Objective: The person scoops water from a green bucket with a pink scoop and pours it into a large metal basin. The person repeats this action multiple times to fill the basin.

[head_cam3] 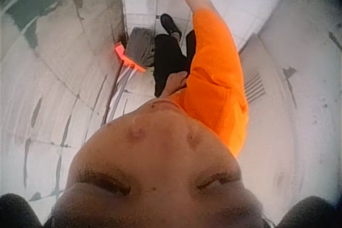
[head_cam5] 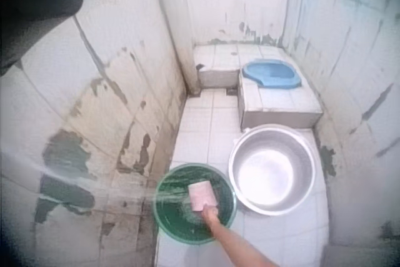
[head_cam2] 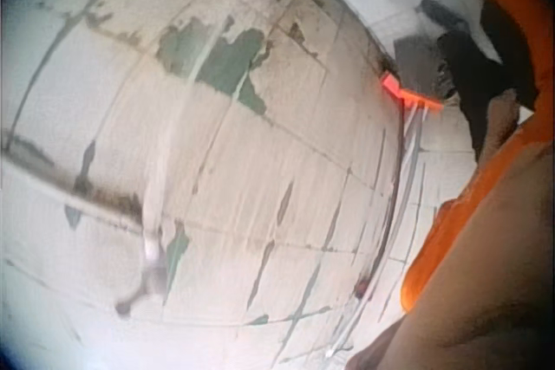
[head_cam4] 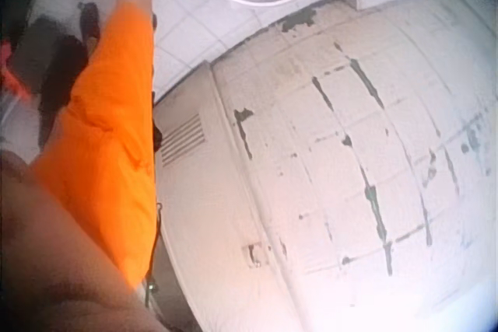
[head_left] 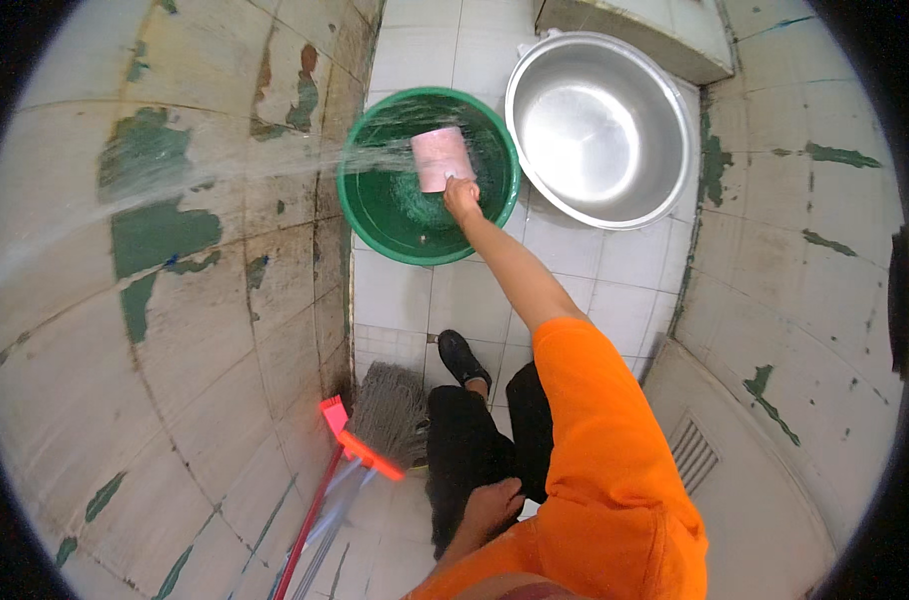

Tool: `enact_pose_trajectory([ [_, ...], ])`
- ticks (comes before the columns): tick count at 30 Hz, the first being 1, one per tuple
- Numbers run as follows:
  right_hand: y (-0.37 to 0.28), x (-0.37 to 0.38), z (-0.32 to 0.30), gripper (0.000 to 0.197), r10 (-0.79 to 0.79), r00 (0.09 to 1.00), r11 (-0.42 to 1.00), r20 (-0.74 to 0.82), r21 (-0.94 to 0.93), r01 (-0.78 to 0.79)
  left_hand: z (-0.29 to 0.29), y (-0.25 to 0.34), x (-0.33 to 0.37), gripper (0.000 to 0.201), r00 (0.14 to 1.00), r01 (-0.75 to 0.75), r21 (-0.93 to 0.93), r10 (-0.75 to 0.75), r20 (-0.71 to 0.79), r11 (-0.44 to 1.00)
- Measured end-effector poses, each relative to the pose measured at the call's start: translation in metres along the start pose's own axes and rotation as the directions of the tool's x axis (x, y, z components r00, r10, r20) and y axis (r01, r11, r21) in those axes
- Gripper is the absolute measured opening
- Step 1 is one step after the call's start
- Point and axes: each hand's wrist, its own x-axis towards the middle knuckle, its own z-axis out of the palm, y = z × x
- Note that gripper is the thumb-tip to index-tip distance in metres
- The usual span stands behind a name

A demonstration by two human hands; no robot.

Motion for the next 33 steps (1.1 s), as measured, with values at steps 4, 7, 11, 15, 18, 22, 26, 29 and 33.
enact_pose_trajectory([
  [4, -0.006, 0.030, 0.045, 0.019, -0.067, 0.918, 0.973, 0.391, 0.229, -0.026, -0.027, 0.009, 0.023, 0.018, 0.999, 0.021, -0.081, -0.019, 0.028, 0.996],
  [7, -0.027, 0.040, 0.028, 0.021, -0.179, 0.856, 0.892, 0.485, 0.447, -0.067, -0.029, 0.009, 0.032, 0.019, 1.000, 0.013, -0.125, -0.014, -0.009, 0.992],
  [11, -0.054, 0.005, -0.015, 0.030, -0.007, 0.944, 0.551, 0.329, 0.789, -0.271, -0.009, 0.004, 0.021, 0.019, 0.997, 0.072, -0.051, -0.072, 0.002, 0.996],
  [15, 0.024, -0.020, -0.014, 0.038, -0.102, 0.959, 0.121, 0.263, 0.961, -0.250, 0.008, 0.006, 0.007, 0.021, 0.982, 0.185, -0.020, -0.185, -0.039, 0.983],
  [18, 0.076, -0.034, -0.037, 0.039, -0.130, 0.946, -0.151, 0.297, 0.937, -0.315, 0.007, 0.011, 0.001, 0.022, 0.978, 0.205, -0.023, -0.204, 0.043, 0.978],
  [22, 0.125, -0.067, -0.101, 0.037, -0.078, 0.981, -0.160, 0.179, 0.969, -0.190, 0.006, 0.032, -0.018, 0.022, 0.974, 0.224, -0.044, -0.226, -0.030, 0.974],
  [26, 0.173, -0.089, -0.178, 0.040, -0.113, 0.972, -0.049, 0.207, 0.976, -0.214, 0.015, 0.047, -0.045, 0.024, 0.970, 0.240, -0.035, -0.241, -0.025, 0.970],
  [29, 0.192, -0.090, -0.199, 0.038, -0.097, 0.991, -0.039, 0.090, 0.995, -0.094, 0.020, 0.047, -0.060, 0.025, 0.970, 0.244, 0.020, -0.244, -0.004, 0.970],
  [33, 0.199, -0.101, -0.239, 0.037, -0.144, 0.987, -0.071, -0.072, 0.996, 0.062, 0.024, 0.048, -0.076, 0.023, 0.963, 0.266, 0.077, -0.268, 0.027, 0.961],
])
